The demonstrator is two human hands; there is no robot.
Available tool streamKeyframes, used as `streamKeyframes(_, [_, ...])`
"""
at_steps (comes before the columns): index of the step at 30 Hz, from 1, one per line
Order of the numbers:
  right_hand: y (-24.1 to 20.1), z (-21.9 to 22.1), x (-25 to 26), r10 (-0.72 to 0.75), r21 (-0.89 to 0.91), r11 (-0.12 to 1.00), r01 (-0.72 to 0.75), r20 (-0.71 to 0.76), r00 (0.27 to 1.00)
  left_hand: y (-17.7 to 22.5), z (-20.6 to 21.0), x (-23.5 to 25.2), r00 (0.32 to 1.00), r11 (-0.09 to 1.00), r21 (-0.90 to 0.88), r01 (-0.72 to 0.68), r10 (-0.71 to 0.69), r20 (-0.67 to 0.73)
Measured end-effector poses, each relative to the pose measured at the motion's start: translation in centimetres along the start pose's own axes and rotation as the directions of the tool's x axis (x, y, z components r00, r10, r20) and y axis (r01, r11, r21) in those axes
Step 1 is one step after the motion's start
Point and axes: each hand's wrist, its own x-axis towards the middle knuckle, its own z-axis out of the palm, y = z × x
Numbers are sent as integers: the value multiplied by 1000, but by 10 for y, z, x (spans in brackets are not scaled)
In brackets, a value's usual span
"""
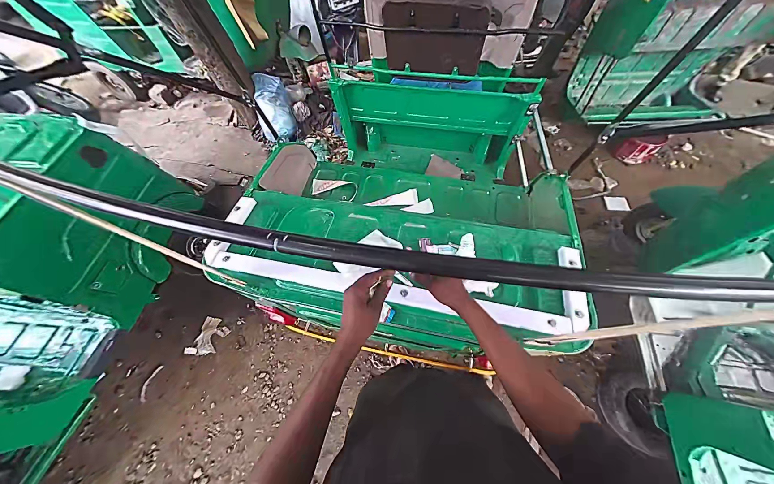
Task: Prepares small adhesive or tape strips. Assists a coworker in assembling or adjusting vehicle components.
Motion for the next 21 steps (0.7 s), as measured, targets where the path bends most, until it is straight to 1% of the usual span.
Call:
streamKeyframes(1, [-10, -6, -23, 4, 248, 969, -4, 1, 1000, 2, 6, 4, 999, 998, -54, -17, 20, 38])
streamKeyframes(2, [-22, -12, -43, 9, 433, 901, -17, 21, 1000, 7, 14, 7, 996, 992, -126, -25, 35, 79])
streamKeyframes(3, [-33, -18, -62, -4, 549, 835, -19, 39, 999, 14, 22, 8, 992, 977, -213, -31, 57, 115])
streamKeyframes(4, [-42, -23, -77, -31, 621, 784, -8, 51, 998, 22, 28, 8, 985, 951, -308, -38, 87, 146])
streamKeyframes(5, [-47, -27, -89, -60, 662, 749, 9, 54, 997, 31, 33, 6, 979, 920, -390, -44, 117, 166])
streamKeyframes(7, [-50, -35, -107, -104, 691, 722, 47, 41, 994, 47, 41, 1, 963, 869, -492, -50, 172, 207])
streamKeyframes(10, [-51, -48, -128, -118, 733, 679, 29, 70, 991, 64, 52, -5, 931, 846, -529, -68, 245, 271])
streamKeyframes(12, [-51, -55, -140, -130, 758, 651, 27, 77, 989, 72, 61, -12, 935, 821, -569, -56, 243, 260])
streamKeyframes(14, [-50, -60, -153, -161, 716, 686, 124, -17, 987, 82, 75, -21, 954, 776, -630, -34, 212, 210])
streamKeyframes(15, [-51, -63, -162, -177, 648, 736, 195, -94, 980, 89, 81, -28, 964, 765, -643, -36, 197, 181])
streamKeyframes(16, [-53, -65, -171, -198, 538, 801, 265, -179, 964, 98, 88, -33, 970, 766, -641, -58, 195, 144])
streamKeyframes(17, [-55, -66, -180, -234, 386, 863, 325, -265, 935, 107, 94, -39, 971, 780, -618, -97, 210, 113])
streamKeyframes(18, [-54, -67, -189, -293, 214, 900, 379, -346, 891, 115, 99, -46, 970, 793, -592, -140, 228, 77])
streamKeyframes(19, [-53, -66, -197, -368, 39, 907, 420, -413, 833, 123, 105, -53, 970, 801, -571, -177, 242, 39])
streamKeyframes(20, [-50, -67, -204, -433, -85, 891, 446, -458, 776, 130, 111, -60, 965, 807, -549, -217, 261, 1])
streamKeyframes(21, [-47, -70, -211, -469, -124, 873, 472, -482, 740, 137, 117, -67, 956, 815, -515, -266, 292, -33])
